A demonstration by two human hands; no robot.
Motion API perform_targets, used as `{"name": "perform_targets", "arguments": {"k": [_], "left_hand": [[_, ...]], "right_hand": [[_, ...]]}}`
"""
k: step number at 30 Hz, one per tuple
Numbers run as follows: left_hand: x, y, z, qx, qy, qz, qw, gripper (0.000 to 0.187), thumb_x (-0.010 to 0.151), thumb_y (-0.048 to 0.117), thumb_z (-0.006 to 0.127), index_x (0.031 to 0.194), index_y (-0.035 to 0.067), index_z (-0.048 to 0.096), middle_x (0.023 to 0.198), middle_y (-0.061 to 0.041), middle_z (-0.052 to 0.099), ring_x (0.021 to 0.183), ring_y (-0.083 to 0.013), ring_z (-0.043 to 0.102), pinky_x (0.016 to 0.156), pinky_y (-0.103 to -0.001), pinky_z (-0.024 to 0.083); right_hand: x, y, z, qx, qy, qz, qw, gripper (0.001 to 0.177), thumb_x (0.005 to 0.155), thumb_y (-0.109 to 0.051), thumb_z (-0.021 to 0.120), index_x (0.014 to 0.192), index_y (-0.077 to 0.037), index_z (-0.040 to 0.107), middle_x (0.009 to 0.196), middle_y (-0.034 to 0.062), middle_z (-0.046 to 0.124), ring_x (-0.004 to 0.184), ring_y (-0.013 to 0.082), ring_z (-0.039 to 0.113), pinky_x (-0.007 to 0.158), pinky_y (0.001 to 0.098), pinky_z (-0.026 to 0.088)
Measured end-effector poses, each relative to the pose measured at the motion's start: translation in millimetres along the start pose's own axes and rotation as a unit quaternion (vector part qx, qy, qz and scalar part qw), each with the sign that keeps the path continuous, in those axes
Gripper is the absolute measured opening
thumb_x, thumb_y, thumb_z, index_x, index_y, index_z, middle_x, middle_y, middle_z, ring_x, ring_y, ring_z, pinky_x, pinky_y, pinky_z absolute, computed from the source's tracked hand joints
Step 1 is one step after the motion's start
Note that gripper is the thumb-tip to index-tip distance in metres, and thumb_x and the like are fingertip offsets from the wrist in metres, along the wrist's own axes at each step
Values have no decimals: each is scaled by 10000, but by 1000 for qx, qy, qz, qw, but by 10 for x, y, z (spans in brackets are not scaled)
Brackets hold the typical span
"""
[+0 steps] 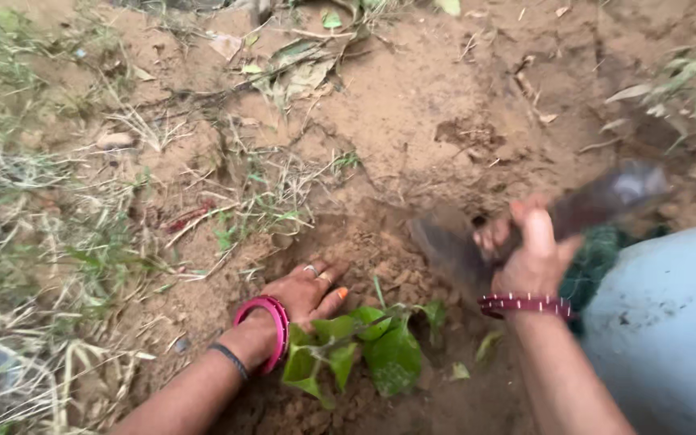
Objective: The person plants a small leafy shrub into the soil by digging a hole using a hand trowel, placing the plant into the hole, and then packing the surrounding dirt by hand.
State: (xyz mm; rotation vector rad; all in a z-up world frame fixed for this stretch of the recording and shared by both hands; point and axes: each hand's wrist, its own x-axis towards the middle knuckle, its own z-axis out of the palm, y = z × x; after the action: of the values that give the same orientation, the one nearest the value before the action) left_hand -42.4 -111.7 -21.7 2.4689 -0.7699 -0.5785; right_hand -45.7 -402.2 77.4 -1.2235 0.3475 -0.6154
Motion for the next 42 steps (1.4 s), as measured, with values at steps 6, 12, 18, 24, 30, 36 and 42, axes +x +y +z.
{"name": "perform_targets", "arguments": {"k": [6, 12, 18, 24, 30, 36, 42], "left_hand": [[-74, 89, -175, -275, 91, -115, 950, 729, 1017, 534, 384, 1598, 113, 250, 1594, -172, 371, 1480, -307, 362, 1218, -386, 285], [-99, -112, -197, -456, 202, -30, 866, 739, 1027, 554, 222, 1543, 55, 401, 1589, -149, 467, 1494, -271, 401, 1231, -395, 264], [-129, -404, -325, -597, 96, -28, 796, 893, 986, 666, 145, 1540, 13, 395, 1619, -165, 413, 1530, -259, 344, 1257, -392, 223], [-197, -152, -235, -509, 65, -36, 857, 880, 971, 664, 154, 1571, 45, 331, 1657, -132, 331, 1551, -236, 258, 1244, -352, 166], [-106, 574, 550, -338, 53, -205, 917, 663, 919, 564, 384, 1384, 146, 605, 1161, -169, 731, 1080, -272, 708, 937, -419, 536], [562, 1332, 1687, -338, 172, 69, 923, 726, 1090, 550, 425, 1615, 49, 394, 1643, -265, 379, 1525, -398, 339, 1202, -502, 300], [589, 1662, 1611, -383, 111, 94, 912, 717, 1083, 537, 430, 1606, 48, 399, 1640, -260, 390, 1529, -396, 347, 1221, -495, 292]], "right_hand": [[175, 469, 571, -31, -228, 33, 973, 98, 872, -160, 628, 884, -77, 577, 638, 35, 579, 529, 157, 590, 536, 342, 535], [78, 636, 946, -83, -418, 228, 875, 161, 827, -197, 667, 873, -73, 575, 571, 18, 525, 458, 145, 521, 488, 335, 498], [-222, 566, 1021, -46, -451, 109, 884, 177, 805, -193, 663, 879, -74, 553, 632, 23, 555, 495, 154, 573, 504, 334, 522], [-28, 392, 1136, -118, -459, 149, 868, 197, 762, -195, 680, 877, -66, 585, 652, 48, 595, 509, 160, 589, 499, 327, 525], [235, -465, 1516, -91, -396, 31, 913, 264, 683, -88, 656, 933, -70, 573, 697, 39, 590, 569, 166, 588, 518, 316, 487], [460, -686, 1829, 14, -416, -31, 909, 126, 887, -157, 665, 931, -107, 559, 666, 16, 541, 546, 160, 545, 564, 372, 540], [88, 527, 1342, -221, -376, 57, 898, 165, 772, -184, 681, 849, -70, 590, 716, 39, 624, 623, 156, 646, 548, 340, 565]]}}
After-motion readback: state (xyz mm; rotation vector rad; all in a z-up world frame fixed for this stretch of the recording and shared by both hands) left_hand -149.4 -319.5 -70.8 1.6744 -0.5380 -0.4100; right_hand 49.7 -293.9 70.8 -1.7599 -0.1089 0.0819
